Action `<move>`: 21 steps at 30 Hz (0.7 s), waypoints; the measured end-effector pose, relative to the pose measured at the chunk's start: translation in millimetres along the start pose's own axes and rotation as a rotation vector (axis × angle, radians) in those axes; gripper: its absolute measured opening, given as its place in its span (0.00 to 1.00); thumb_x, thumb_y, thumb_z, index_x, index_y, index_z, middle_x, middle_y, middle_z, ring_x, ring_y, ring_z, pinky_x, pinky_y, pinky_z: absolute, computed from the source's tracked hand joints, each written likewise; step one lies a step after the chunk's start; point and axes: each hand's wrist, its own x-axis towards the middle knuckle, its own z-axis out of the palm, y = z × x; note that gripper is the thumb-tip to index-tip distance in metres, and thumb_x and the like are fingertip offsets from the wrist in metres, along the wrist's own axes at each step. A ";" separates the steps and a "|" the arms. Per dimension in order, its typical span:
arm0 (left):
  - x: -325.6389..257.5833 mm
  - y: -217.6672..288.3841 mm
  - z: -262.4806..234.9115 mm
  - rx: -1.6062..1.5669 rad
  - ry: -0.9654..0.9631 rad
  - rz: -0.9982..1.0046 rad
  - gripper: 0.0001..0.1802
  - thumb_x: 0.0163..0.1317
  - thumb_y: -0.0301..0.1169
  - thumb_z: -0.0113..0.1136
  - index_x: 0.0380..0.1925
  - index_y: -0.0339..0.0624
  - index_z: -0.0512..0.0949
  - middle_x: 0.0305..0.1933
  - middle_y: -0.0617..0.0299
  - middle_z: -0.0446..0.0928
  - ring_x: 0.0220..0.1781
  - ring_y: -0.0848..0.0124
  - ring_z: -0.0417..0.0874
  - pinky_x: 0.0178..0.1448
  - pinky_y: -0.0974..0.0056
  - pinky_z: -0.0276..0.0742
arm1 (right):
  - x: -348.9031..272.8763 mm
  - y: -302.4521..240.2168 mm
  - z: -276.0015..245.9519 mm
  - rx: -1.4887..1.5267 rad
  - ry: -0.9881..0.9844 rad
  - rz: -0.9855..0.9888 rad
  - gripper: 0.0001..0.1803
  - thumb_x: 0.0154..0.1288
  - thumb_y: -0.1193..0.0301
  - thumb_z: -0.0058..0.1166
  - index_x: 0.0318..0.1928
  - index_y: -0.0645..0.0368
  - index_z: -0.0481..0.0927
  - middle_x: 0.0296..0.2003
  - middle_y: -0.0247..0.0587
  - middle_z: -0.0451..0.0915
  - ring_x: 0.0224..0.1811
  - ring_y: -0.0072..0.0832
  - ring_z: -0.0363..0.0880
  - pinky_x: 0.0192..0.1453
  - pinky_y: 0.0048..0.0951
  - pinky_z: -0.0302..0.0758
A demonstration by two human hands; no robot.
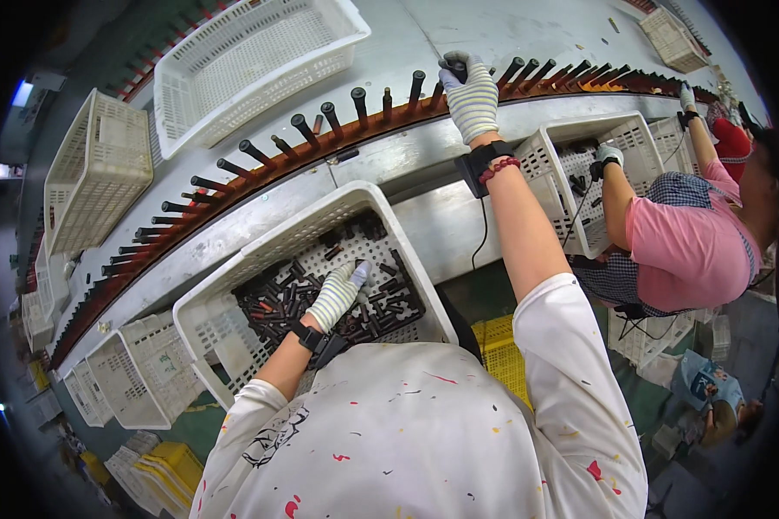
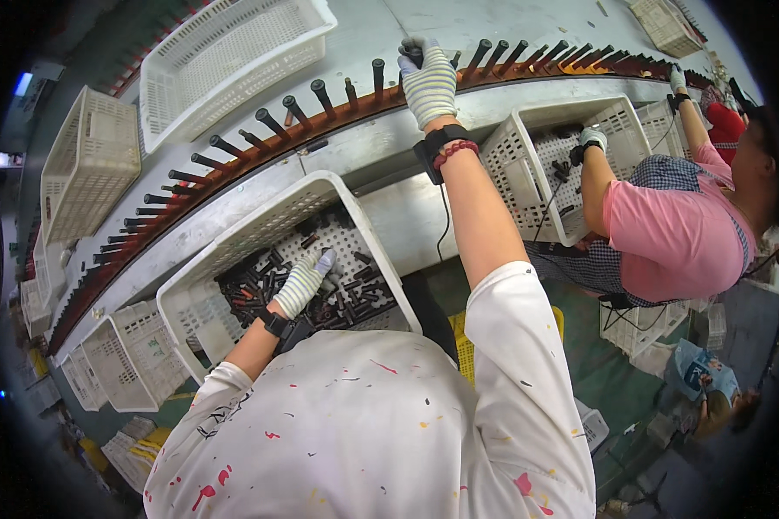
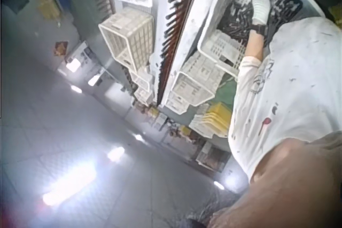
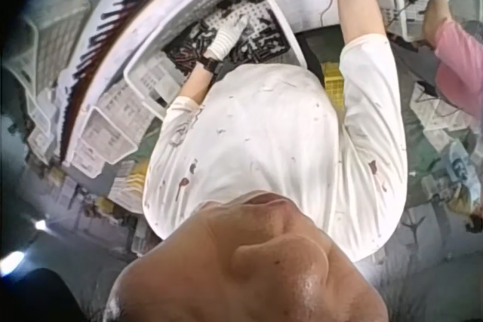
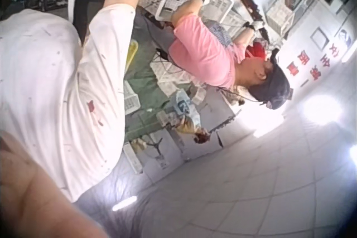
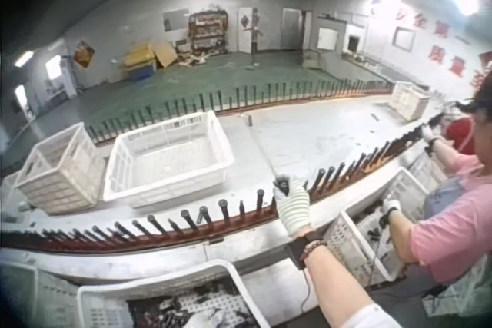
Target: Assembling foam rings onto cylindrical plastic components and sorting them into crates on a production line.
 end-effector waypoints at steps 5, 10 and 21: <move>-26.5 39.0 -16.7 0.047 0.031 0.336 0.14 0.72 0.33 0.40 0.50 0.43 0.73 0.28 0.68 0.74 0.24 0.83 0.71 0.26 0.77 0.69 | -12.9 -7.9 -2.7 0.429 0.006 0.322 0.13 0.63 0.77 0.52 0.48 0.64 0.75 0.35 0.39 0.81 0.33 0.22 0.78 0.37 0.22 0.77; -16.7 111.0 -34.2 -0.268 -0.008 0.685 0.11 0.68 0.24 0.43 0.50 0.39 0.67 0.44 0.57 0.77 0.41 0.73 0.78 0.45 0.69 0.76 | -76.7 -41.6 -28.4 0.142 -0.203 0.552 0.21 0.63 0.69 0.54 0.55 0.59 0.69 0.29 0.37 0.78 0.22 0.18 0.73 0.20 0.19 0.68; 140.1 200.4 -13.0 0.139 0.714 0.982 0.11 0.60 0.23 0.51 0.43 0.43 0.74 0.37 0.57 0.78 0.39 0.69 0.77 0.48 0.65 0.73 | -148.0 -16.1 -96.1 0.356 -0.278 0.863 0.14 0.54 0.77 0.62 0.42 0.63 0.79 0.35 0.38 0.81 0.36 0.25 0.79 0.35 0.25 0.78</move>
